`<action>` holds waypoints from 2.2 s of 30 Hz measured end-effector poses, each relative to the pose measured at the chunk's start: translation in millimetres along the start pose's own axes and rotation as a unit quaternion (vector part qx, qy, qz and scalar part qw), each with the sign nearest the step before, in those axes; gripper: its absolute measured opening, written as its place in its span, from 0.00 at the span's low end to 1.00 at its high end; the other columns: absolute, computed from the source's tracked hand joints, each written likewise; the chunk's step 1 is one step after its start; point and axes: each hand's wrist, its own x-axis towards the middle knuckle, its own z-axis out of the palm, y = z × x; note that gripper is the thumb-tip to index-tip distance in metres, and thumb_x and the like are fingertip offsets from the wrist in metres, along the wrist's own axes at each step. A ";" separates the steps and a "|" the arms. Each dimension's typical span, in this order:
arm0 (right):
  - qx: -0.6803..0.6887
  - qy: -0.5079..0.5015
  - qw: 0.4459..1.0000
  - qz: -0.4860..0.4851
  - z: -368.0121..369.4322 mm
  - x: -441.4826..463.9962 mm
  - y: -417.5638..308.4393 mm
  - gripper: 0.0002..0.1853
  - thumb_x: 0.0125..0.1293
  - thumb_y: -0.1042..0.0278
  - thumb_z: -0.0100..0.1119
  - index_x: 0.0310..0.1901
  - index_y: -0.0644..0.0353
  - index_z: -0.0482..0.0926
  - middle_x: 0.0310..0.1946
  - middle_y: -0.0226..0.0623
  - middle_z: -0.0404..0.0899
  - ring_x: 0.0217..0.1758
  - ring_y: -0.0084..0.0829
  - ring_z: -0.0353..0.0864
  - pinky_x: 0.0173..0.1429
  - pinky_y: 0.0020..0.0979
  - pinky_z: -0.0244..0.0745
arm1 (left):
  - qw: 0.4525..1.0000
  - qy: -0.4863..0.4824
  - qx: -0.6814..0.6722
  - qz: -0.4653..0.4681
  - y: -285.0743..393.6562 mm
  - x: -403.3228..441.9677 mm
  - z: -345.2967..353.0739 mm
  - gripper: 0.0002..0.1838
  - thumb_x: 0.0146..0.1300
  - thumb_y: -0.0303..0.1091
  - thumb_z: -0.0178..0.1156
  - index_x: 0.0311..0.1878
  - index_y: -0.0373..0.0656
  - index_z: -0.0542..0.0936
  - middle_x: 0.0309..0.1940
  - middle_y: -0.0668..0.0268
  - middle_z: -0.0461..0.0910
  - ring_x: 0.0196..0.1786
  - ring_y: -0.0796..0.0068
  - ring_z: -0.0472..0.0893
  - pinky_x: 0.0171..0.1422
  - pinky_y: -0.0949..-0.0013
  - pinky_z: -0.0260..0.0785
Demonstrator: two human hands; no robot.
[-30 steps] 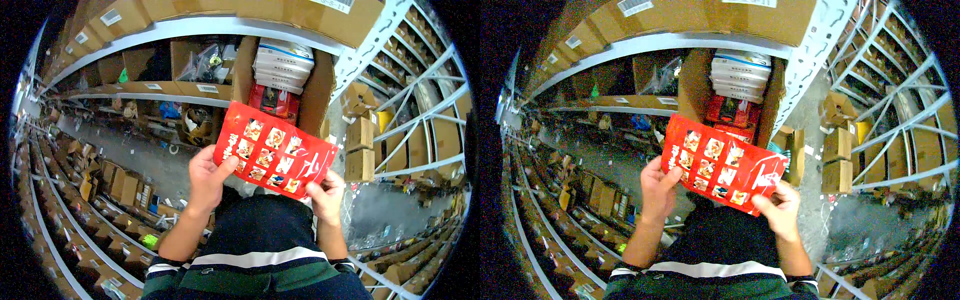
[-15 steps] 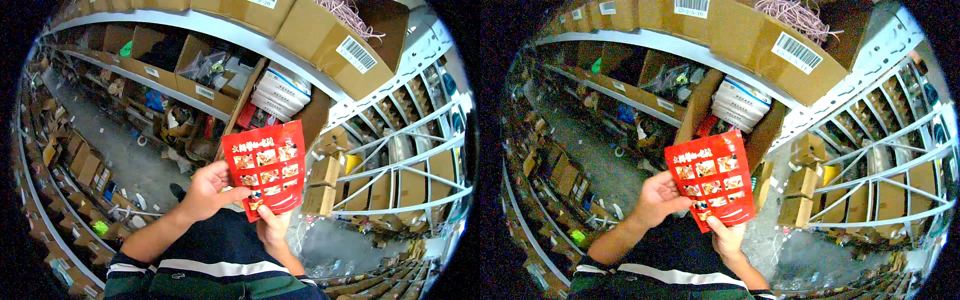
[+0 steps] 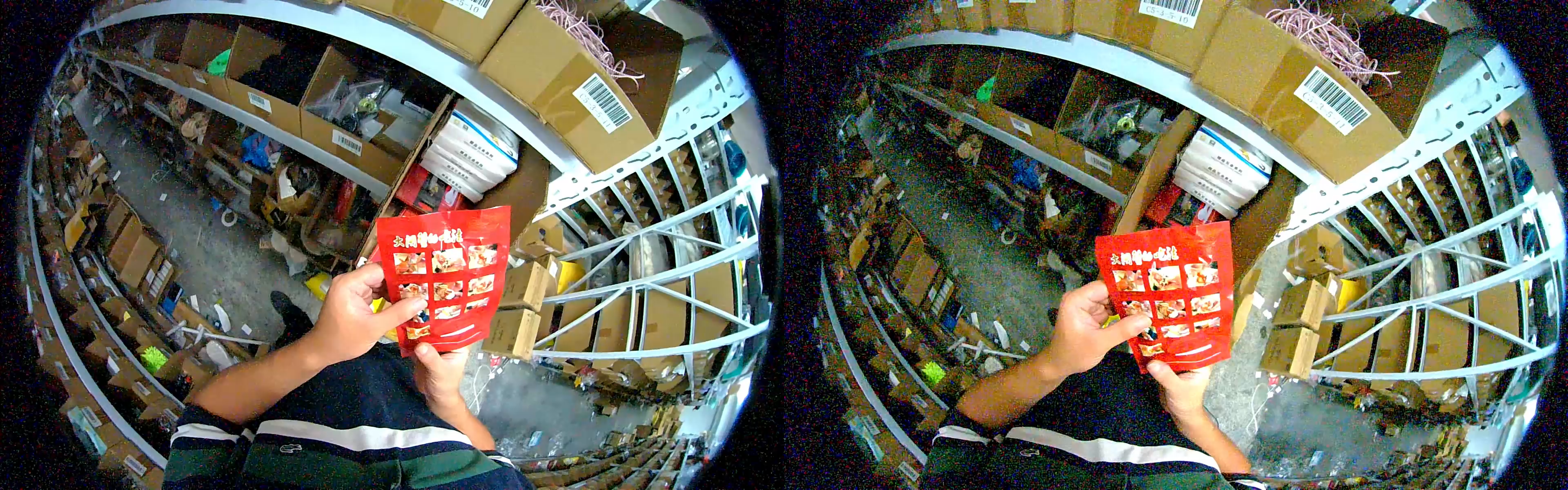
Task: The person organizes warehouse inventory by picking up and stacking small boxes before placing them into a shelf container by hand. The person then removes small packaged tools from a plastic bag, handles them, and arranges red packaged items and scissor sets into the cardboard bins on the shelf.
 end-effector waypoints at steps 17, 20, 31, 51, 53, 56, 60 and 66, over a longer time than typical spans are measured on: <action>0.438 -0.360 0.737 0.368 -2.2 7.4 -25.4 0.16 0.60 0.57 0.59 0.21 0.53 0.66 0.20 0.25 0.63 0.17 0.22 0.62 0.27 0.26 0.55 | 0.994 -0.087 -0.043 0.041 -12.3 8.0 4.7 0.42 0.54 0.37 0.74 0.67 0.35 0.62 0.62 0.60 0.70 0.63 0.72 0.72 0.67 0.64 0.64; 0.495 -0.390 0.685 0.365 0.9 5.6 -17.8 0.17 0.63 0.55 0.56 0.22 0.55 0.67 0.19 0.26 0.64 0.16 0.22 0.62 0.26 0.25 0.56 | 0.987 -0.114 -0.098 -0.051 -5.7 10.0 4.6 0.23 0.54 0.26 0.71 0.53 0.35 0.76 0.45 0.65 0.83 0.47 0.76 0.81 0.57 0.68 0.74; -0.223 -0.113 0.968 -0.007 -11.5 15.2 -50.2 0.15 0.60 0.72 0.67 0.48 0.67 0.82 0.40 0.33 0.82 0.38 0.19 0.77 0.42 0.24 0.72 | 0.995 -0.006 0.025 -0.098 8.8 5.0 4.5 0.17 0.55 0.23 0.68 0.49 0.34 0.78 0.44 0.60 0.84 0.44 0.76 0.83 0.52 0.70 0.76; -0.322 -0.108 0.937 -0.078 -16.4 18.7 -32.3 0.09 0.61 0.73 0.65 0.42 0.64 0.84 0.23 0.29 0.79 0.20 0.14 0.69 0.25 0.22 0.64 | 0.989 0.074 0.050 -0.118 -0.9 -2.9 -9.4 0.10 0.65 0.29 0.62 0.46 0.34 0.81 0.39 0.66 0.84 0.39 0.82 0.81 0.43 0.75 0.75; -0.330 -0.108 0.936 -0.051 -20.1 18.8 -33.4 0.08 0.60 0.71 0.67 0.40 0.64 0.84 0.24 0.31 0.80 0.19 0.18 0.72 0.25 0.24 0.67 | 0.981 0.077 0.131 -0.117 0.6 -3.5 -6.8 0.10 0.66 0.30 0.61 0.46 0.34 0.81 0.36 0.68 0.84 0.37 0.83 0.81 0.41 0.76 0.74; -0.414 -0.290 0.852 -0.137 -27.0 22.2 -38.6 0.13 0.55 0.64 0.72 0.38 0.63 0.83 0.29 0.37 0.82 0.21 0.29 0.77 0.26 0.30 0.72 | 0.951 0.136 0.276 0.037 14.7 -19.3 -15.2 0.09 0.64 0.30 0.63 0.43 0.35 0.81 0.33 0.68 0.83 0.34 0.84 0.79 0.38 0.76 0.73; -0.363 -0.261 0.885 -0.127 -25.0 15.7 -35.9 0.20 0.53 0.66 0.73 0.46 0.63 0.82 0.33 0.36 0.84 0.21 0.27 0.76 0.27 0.28 0.72 | 0.923 0.300 0.104 0.216 54.4 -23.6 -65.2 0.13 0.66 0.29 0.58 0.51 0.35 0.76 0.43 0.58 0.82 0.42 0.72 0.83 0.50 0.67 0.77; -0.319 -0.226 0.916 -0.090 -34.2 11.3 -33.5 0.21 0.53 0.71 0.72 0.50 0.62 0.81 0.35 0.34 0.85 0.22 0.23 0.72 0.31 0.27 0.72 | 0.925 0.248 0.259 0.129 64.6 -35.2 -57.5 0.13 0.62 0.32 0.63 0.46 0.34 0.80 0.41 0.61 0.83 0.40 0.78 0.81 0.48 0.72 0.72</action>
